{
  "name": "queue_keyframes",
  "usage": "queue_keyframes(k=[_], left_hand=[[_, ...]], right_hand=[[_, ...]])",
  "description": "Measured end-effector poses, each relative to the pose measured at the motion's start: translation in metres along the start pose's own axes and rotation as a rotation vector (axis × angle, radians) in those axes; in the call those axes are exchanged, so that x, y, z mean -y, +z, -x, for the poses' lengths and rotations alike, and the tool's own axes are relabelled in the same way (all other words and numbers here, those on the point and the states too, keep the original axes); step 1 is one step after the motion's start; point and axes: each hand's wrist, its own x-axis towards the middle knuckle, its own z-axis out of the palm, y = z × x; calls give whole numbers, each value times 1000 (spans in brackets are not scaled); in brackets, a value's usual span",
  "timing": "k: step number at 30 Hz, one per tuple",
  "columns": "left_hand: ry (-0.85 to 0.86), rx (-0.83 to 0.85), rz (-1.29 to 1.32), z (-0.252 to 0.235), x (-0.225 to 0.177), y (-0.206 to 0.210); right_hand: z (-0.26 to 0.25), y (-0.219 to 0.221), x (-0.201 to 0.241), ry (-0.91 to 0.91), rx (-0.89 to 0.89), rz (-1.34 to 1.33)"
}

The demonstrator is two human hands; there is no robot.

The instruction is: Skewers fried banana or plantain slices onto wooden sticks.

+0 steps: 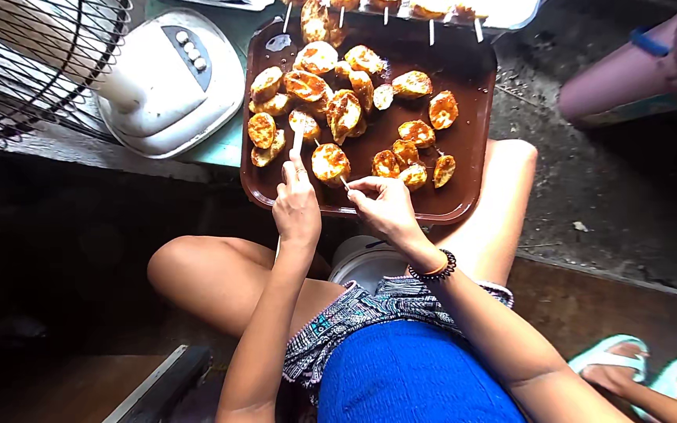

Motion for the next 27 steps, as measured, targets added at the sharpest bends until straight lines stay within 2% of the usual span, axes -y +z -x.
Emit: queue_keyframes(k=[9,14,19,24,27], left_hand=[[7,-26,52,3,8,-13],[32,-96,154,43,10,-21],[-66,-224,206,67,26,-17],[-97,-174,260,46,26,-4],[-65,-77,278,32,20,-3]], right_hand=[[-8,4,-20,-94,0,17],[7,-1,-41,-83,-9,10],[30,-10,-61,-54,-11,39],[36,-18,-73,-161,-56,244],[37,-15,-72,-220,-109,266]])
